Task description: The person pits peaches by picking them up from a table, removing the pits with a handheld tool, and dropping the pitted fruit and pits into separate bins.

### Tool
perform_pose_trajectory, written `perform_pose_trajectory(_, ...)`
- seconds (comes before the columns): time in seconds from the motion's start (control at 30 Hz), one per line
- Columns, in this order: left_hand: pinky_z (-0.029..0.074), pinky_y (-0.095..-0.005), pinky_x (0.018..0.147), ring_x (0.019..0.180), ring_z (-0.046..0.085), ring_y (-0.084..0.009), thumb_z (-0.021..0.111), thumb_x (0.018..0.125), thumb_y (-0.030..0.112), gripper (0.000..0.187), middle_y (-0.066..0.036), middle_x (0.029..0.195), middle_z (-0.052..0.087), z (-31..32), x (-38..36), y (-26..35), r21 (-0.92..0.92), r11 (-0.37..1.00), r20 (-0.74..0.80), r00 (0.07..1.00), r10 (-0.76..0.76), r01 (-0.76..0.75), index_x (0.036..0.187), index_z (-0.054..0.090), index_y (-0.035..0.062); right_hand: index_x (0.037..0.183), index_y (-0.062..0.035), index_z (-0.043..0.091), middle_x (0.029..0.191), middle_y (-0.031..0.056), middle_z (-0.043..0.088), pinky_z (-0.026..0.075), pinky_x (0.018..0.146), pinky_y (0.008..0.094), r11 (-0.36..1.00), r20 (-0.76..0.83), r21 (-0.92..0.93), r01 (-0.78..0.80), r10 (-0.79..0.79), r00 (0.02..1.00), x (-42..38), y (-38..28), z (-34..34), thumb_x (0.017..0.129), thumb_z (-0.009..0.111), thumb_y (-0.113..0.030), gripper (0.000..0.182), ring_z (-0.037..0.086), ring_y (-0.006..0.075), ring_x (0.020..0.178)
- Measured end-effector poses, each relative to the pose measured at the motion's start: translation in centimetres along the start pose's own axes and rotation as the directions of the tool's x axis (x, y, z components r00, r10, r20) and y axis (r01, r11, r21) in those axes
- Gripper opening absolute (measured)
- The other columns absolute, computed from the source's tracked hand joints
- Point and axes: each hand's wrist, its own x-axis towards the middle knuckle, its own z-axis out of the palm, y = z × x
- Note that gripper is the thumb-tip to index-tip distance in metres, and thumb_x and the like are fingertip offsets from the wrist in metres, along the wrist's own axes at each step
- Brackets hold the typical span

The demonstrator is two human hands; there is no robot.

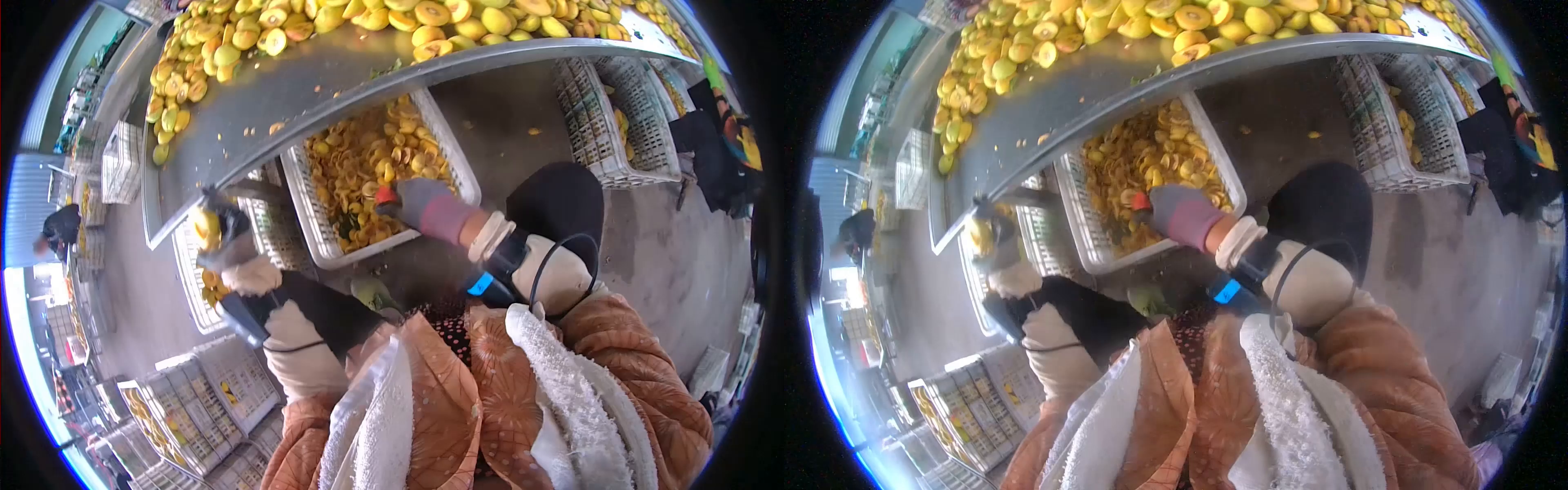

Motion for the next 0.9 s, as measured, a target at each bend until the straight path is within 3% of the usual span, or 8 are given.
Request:
perform_pose_trajectory(0.03,0.047,-0.0391,0.087,0.109,0.050,-0.0306,0.071,0.073,0.027,0.082,-0.020,0.132,0.041,-0.5,1.6,2.0,-0.233,0.972,-0.005,1.000,-0.025,0.023,0.133,0.027,-0.0085,0.083,-0.0013,0.064,0.076,0.0169,0.065,0.048,0.063,0.0406,1.000,-0.020,-0.004,-0.004,0.004,1.000,0.4,0.6,0.3,0.084,0.054,-0.046,0.045,0.063,0.0322,0.070)
perform_pose_trajectory(0.1,0.046,-0.0369,0.089,0.114,0.047,-0.0231,0.066,0.073,0.022,0.066,-0.019,0.132,0.043,-1.9,4.0,2.2,0.474,0.879,0.170,0.975,-0.142,0.045,0.127,0.039,-0.0058,0.083,-0.0013,0.064,0.080,0.0187,0.064,0.048,0.066,0.0437,0.998,0.160,-0.060,-0.008,0.017,0.987,0.3,1.5,0.3,0.083,0.055,-0.042,0.041,0.062,0.0364,0.074)
perform_pose_trajectory(0.2,0.050,-0.0318,0.075,0.093,0.059,-0.0187,0.060,0.082,0.029,0.043,-0.014,0.110,0.059,0.1,9.0,-8.1,0.990,0.128,-0.048,0.997,-0.057,0.055,0.115,0.055,0.0032,0.081,-0.0021,0.063,0.079,0.0175,0.064,0.048,0.066,0.0431,0.999,0.000,0.000,0.041,-0.041,0.999,-0.4,1.5,-0.1,0.084,0.055,-0.039,0.038,0.062,0.0348,0.072)
perform_pose_trajectory(0.37,0.050,-0.0408,0.070,0.081,0.064,-0.0330,0.065,0.074,0.050,0.050,-0.021,0.086,0.066,-0.2,15.7,-25.0,0.236,-0.877,0.014,0.903,-0.429,-0.420,0.092,0.068,0.0032,0.083,-0.0039,0.064,0.078,0.0161,0.064,0.049,0.067,0.0419,0.999,-0.079,0.046,-0.014,0.018,0.997,-0.4,1.3,-1.3,0.083,0.057,-0.037,0.034,0.063,0.0329,0.074)
perform_pose_trajectory(0.63,0.048,-0.0388,0.079,0.087,0.062,-0.0357,0.078,0.062,0.037,0.055,-0.023,0.089,0.064,-4.3,18.5,-26.6,0.339,-0.799,0.111,0.865,-0.490,-0.496,0.095,0.059,-0.0035,0.093,-0.0029,0.059,0.079,0.0172,0.064,0.048,0.067,0.0436,0.996,-0.142,0.072,-0.046,0.056,0.988,-0.5,1.6,-1.8,0.085,0.055,-0.041,0.039,0.062,0.0341,0.075)
perform_pose_trajectory(0.73,0.051,-0.0317,0.067,0.074,0.063,-0.0228,0.073,0.072,0.023,0.034,-0.012,0.089,0.065,-0.6,14.5,-23.7,0.956,-0.172,0.161,0.913,-0.375,-0.239,0.095,0.060,0.0002,0.100,-0.0031,0.056,0.075,0.0189,0.062,0.046,0.064,0.0468,0.985,-0.220,0.169,-0.028,0.066,0.973,-1.5,1.2,-3.3,0.085,0.054,-0.043,0.043,0.061,0.0376,0.071)
perform_pose_trajectory(0.83,0.050,-0.0290,0.067,0.082,0.060,-0.0169,0.068,0.074,0.009,0.028,-0.007,0.089,0.062,-1.0,12.1,-16.5,0.712,0.598,-0.154,0.913,-0.378,0.368,0.099,0.057,0.0029,0.094,-0.0049,0.059,0.070,0.0197,0.060,0.045,0.059,0.0450,0.972,-0.339,0.223,-0.069,0.144,0.930,-1.7,0.6,-3.2,0.085,0.057,-0.041,0.038,0.059,0.0384,0.067)
perform_pose_trajectory(0.9,0.051,-0.0304,0.071,0.084,0.058,-0.0174,0.066,0.076,0.010,0.027,-0.007,0.094,0.060,-1.3,9.1,-13.0,0.728,0.578,-0.122,0.899,-0.421,0.370,0.099,0.055,0.0028,0.092,-0.0039,0.058,0.066,0.0190,0.058,0.044,0.055,0.0431,0.963,-0.361,0.268,0.007,0.094,0.928,-2.2,-0.9,-4.2,0.086,0.058,-0.037,0.034,0.058,0.0382,0.063)
